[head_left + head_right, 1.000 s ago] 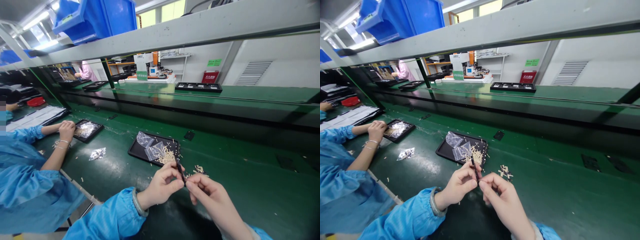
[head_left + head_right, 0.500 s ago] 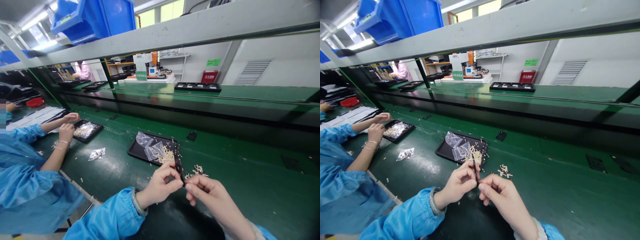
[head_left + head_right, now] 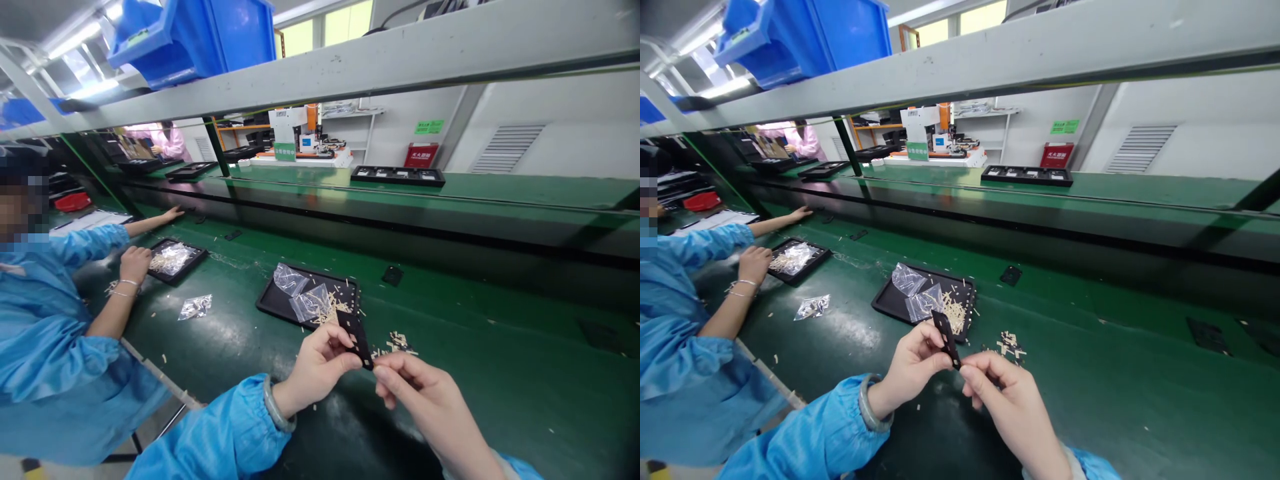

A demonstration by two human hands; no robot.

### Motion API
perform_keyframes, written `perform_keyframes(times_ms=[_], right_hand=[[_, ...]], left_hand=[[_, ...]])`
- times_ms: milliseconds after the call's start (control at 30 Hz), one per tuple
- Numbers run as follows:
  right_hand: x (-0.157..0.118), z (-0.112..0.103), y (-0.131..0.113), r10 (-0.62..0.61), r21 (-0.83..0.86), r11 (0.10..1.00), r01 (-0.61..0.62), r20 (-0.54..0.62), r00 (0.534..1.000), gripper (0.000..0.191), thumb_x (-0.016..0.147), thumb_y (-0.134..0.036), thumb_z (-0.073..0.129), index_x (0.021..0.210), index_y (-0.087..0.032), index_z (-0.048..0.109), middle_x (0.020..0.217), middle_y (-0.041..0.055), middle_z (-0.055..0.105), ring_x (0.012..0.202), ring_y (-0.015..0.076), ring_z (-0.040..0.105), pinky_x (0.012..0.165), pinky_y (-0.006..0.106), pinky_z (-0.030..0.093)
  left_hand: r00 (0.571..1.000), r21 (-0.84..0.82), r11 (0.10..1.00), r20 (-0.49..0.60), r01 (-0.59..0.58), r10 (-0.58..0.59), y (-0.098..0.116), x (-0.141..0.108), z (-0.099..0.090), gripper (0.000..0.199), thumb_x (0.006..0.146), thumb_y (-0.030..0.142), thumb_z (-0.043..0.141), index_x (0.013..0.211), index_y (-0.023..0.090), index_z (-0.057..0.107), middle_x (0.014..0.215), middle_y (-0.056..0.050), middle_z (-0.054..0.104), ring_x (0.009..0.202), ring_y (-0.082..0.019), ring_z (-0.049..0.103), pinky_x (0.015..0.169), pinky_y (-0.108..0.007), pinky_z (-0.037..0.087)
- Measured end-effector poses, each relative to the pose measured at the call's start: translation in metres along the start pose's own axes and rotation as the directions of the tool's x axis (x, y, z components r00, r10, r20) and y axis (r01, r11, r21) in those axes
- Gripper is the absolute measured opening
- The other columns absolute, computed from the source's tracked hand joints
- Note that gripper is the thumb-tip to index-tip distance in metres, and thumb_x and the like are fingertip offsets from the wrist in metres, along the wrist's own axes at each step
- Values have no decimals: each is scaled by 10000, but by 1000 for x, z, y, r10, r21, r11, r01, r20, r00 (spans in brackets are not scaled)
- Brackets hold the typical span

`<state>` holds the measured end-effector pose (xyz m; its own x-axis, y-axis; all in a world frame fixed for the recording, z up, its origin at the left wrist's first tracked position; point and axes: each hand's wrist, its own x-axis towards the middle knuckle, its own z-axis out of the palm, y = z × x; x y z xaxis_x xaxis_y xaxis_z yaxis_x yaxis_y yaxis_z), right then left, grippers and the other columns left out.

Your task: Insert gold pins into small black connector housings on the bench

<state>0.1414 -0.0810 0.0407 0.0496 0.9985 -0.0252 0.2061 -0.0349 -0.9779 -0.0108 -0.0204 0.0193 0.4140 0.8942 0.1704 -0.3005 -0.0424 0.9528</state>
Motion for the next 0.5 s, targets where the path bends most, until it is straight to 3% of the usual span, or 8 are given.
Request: perform_keyframes(times_ms=[133, 233, 367, 500], right_hand=[[-1, 1, -1, -68, -62, 996, 65, -40, 997, 240, 796, -400, 569, 720, -185, 645, 550, -4, 619, 459, 113, 564, 469, 208, 468], [-2, 1, -1, -205, -191, 964, 183, -104, 973, 199, 796, -372, 577, 742, -201, 664, 555, -8, 634, 469, 121, 585, 473, 199, 485], [-4, 1, 4, -427, -388, 855, 345, -146, 893, 123, 804, -299, 585, 781, -219, 675, 646, 4, 688, 543, 140, 636, 554, 213, 515], [-5, 1, 6, -607, -529, 703, 477, -96, 789, 97, 807, -209, 583, 851, -222, 668, 763, 24, 713, 653, 164, 664, 650, 259, 520]], left_hand=[[999, 33, 999, -16, -43, 44, 1, -1, -1, 240, 677, 243, 709, 729, 157, 491, 744, 1, 514, 658, -96, 502, 600, -224, 428], [998, 68, 997, -40, -45, 48, 0, -2, 0, 242, 678, 252, 709, 730, 157, 493, 733, 2, 516, 660, -99, 508, 603, -224, 433], [995, 121, 990, -64, -70, 78, -1, -6, 0, 218, 701, 251, 690, 723, 153, 497, 771, -7, 503, 672, -105, 522, 610, -234, 455], [992, 137, 986, -65, -94, 103, -1, -9, 2, 185, 729, 230, 665, 739, 153, 498, 819, -10, 470, 646, -94, 530, 569, -226, 478]])
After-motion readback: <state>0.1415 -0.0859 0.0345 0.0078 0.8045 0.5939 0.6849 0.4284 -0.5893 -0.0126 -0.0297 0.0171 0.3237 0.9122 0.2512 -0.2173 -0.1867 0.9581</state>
